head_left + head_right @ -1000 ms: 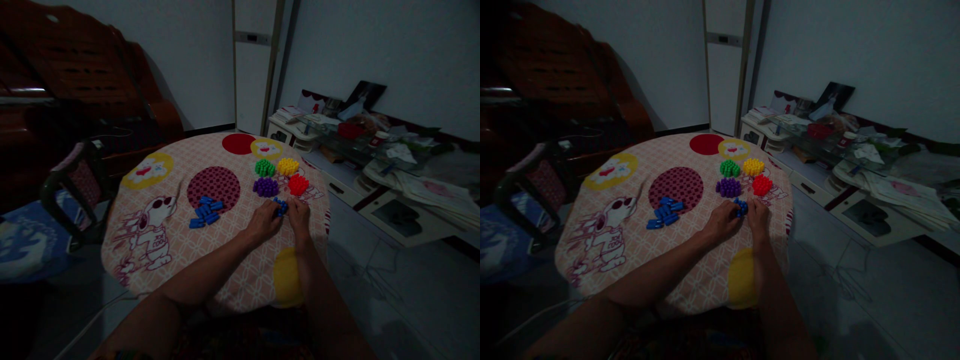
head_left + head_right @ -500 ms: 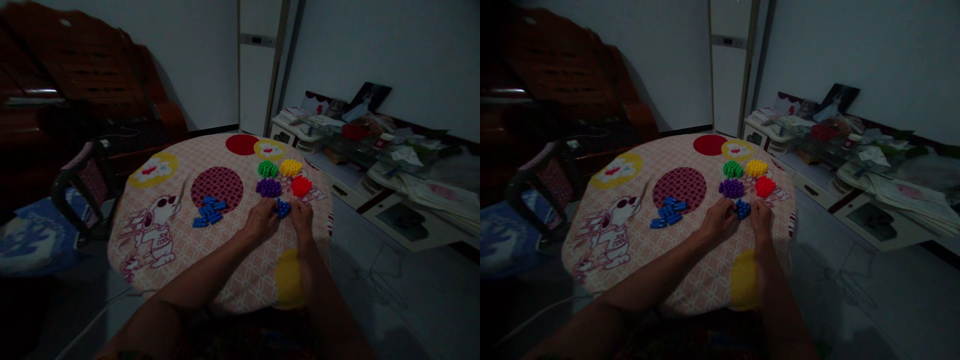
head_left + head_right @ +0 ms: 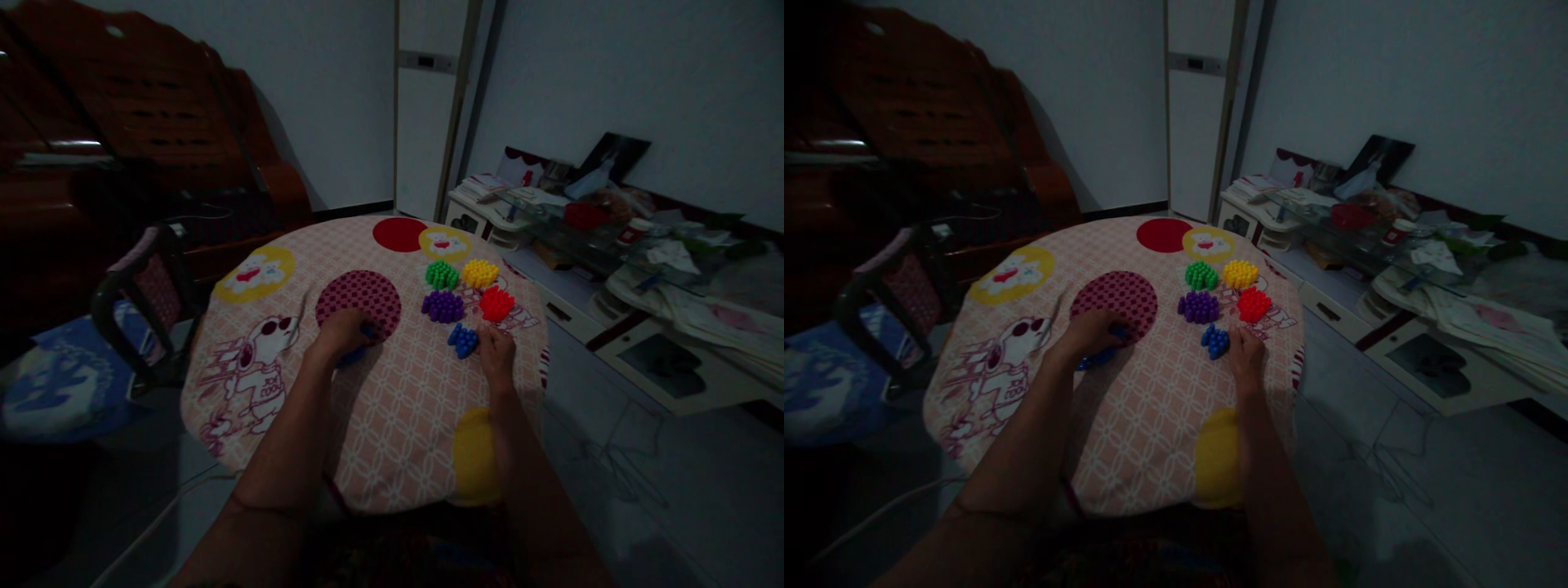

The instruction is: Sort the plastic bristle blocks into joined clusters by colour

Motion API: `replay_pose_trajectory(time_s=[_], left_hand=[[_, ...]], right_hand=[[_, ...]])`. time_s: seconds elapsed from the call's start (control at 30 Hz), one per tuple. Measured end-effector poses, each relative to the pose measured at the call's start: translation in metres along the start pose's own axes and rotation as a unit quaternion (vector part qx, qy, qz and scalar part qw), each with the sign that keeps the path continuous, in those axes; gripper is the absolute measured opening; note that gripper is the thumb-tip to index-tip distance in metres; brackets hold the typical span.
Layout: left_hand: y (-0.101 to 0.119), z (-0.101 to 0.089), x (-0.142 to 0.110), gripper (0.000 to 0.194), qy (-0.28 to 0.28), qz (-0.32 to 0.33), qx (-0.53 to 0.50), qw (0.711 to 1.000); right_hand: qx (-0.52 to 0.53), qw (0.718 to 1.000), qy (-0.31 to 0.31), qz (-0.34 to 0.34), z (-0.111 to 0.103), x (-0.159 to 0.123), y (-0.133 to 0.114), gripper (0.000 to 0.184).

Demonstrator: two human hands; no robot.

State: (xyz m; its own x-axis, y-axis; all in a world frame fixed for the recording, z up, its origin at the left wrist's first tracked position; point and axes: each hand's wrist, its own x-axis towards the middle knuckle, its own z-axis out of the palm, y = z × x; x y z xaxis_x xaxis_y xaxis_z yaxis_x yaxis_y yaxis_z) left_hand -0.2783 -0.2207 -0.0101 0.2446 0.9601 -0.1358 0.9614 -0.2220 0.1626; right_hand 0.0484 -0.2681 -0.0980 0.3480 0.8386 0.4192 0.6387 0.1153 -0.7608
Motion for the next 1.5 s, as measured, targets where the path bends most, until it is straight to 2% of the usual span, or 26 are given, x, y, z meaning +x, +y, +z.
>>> replay_pose_trajectory(time_s=[0.17,0.27,0.37,0.5,0.6,0.73,0.83,0.93,1.03,1.1,1.23,1.3,1.43,1.5], left_hand=[[0.013,0.006,0.002,0.037,0.020,-0.009,-0.016,1.000],[0.025,0.013,0.007,0.039,0.037,0.046,-0.062,0.996],[0.023,0.015,0.012,0.047,0.066,0.082,-0.111,0.988],[-0.009,0.003,0.011,0.045,0.111,0.005,-0.128,0.986],[-0.044,-0.006,0.004,0.034,0.106,-0.060,-0.121,0.985],[-0.075,-0.010,-0.006,0.018,0.063,-0.091,-0.149,0.983],[-0.077,-0.008,-0.010,0.013,0.007,-0.084,-0.143,0.986],[-0.065,-0.007,-0.011,0.016,-0.056,-0.077,-0.116,0.989],[-0.052,-0.007,-0.010,0.008,-0.061,-0.063,-0.094,0.992],[-0.046,-0.009,-0.009,0.010,-0.031,-0.049,-0.102,0.993],[-0.029,-0.014,-0.006,0.021,0.096,-0.003,-0.170,0.981],[-0.012,-0.013,-0.005,0.023,0.119,0.043,-0.202,0.971],[0.040,0.003,-0.002,0.029,0.070,0.154,-0.272,0.947],[0.066,0.016,-0.001,0.027,0.054,0.169,-0.296,0.939]], right_hand=[[0.011,1.000,0.002,0.008,-0.001,0.000,-0.002,0.045],[0.012,1.000,0.001,0.010,-0.001,0.000,-0.004,0.044],[0.006,1.000,0.000,0.015,-0.001,0.000,-0.004,0.043],[0.006,1.000,-0.006,0.020,-0.001,-0.001,-0.004,0.042],[0.001,1.000,-0.003,0.012,-0.002,-0.001,-0.004,0.043],[-0.006,1.000,0.000,0.008,-0.002,-0.001,-0.004,0.044],[-0.005,1.000,0.001,0.005,-0.002,-0.002,-0.004,0.043],[-0.004,1.000,0.000,0.006,-0.002,-0.001,-0.005,0.043],[-0.002,1.000,0.001,0.010,-0.002,-0.001,-0.006,0.043],[0.001,1.000,0.001,0.009,-0.002,-0.001,-0.006,0.043],[0.007,1.000,-0.001,0.007,-0.002,-0.001,-0.005,0.042],[0.008,1.000,0.000,0.010,-0.001,-0.001,-0.005,0.043],[0.001,1.000,0.001,0.015,-0.002,0.000,-0.006,0.044],[0.001,1.000,0.000,0.015,-0.002,0.000,-0.007,0.044]])
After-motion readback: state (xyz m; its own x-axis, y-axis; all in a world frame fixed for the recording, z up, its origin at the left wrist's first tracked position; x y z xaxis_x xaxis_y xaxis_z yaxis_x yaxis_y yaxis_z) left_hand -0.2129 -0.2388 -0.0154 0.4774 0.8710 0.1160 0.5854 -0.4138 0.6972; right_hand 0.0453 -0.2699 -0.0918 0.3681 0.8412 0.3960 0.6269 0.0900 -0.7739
